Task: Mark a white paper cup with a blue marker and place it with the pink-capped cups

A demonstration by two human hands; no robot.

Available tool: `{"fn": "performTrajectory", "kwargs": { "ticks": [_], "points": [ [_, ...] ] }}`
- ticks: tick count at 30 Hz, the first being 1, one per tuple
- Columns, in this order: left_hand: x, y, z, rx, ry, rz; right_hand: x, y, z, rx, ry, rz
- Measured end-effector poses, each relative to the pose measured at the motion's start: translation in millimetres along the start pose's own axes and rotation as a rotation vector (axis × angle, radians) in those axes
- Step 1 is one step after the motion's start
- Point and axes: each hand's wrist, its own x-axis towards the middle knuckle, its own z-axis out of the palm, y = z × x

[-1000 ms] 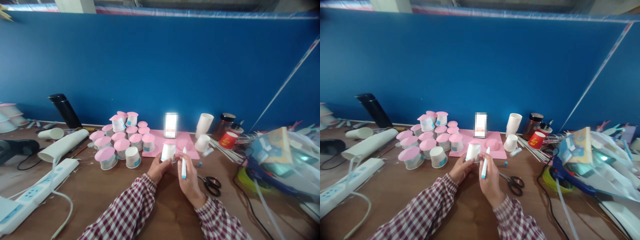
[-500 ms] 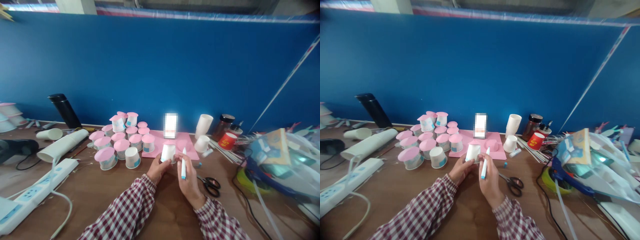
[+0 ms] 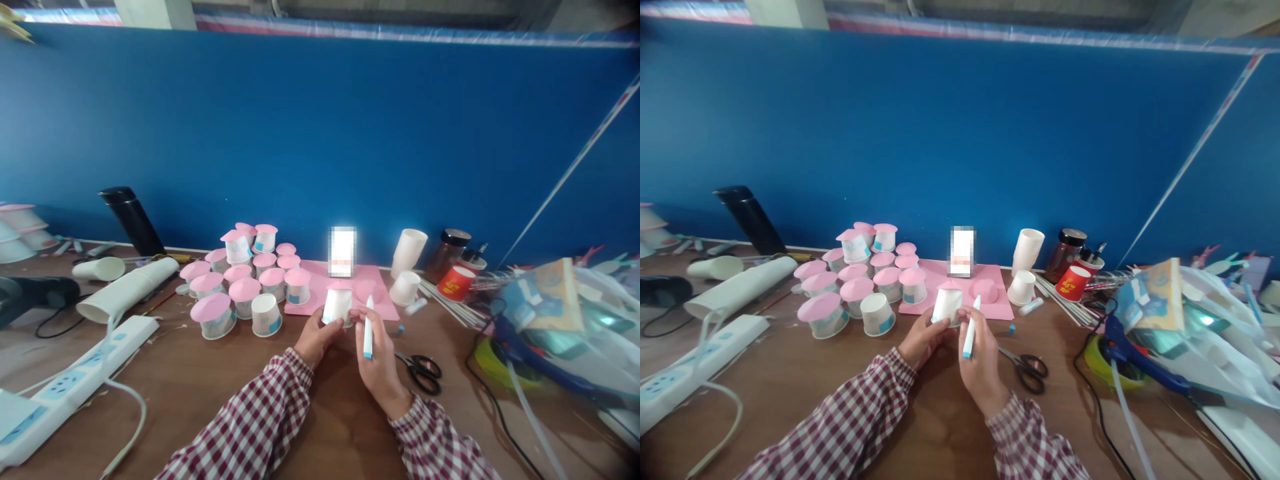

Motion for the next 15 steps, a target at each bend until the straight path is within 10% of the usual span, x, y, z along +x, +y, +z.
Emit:
{"fn": "performTrajectory", "kwargs": {
  "ticks": [15],
  "points": [
    [1.3, -3.9, -2.3, 0.003, -0.007, 0.009, -0.2, 0.4, 0.5, -0.008, 0.011, -0.006]
  ]
}}
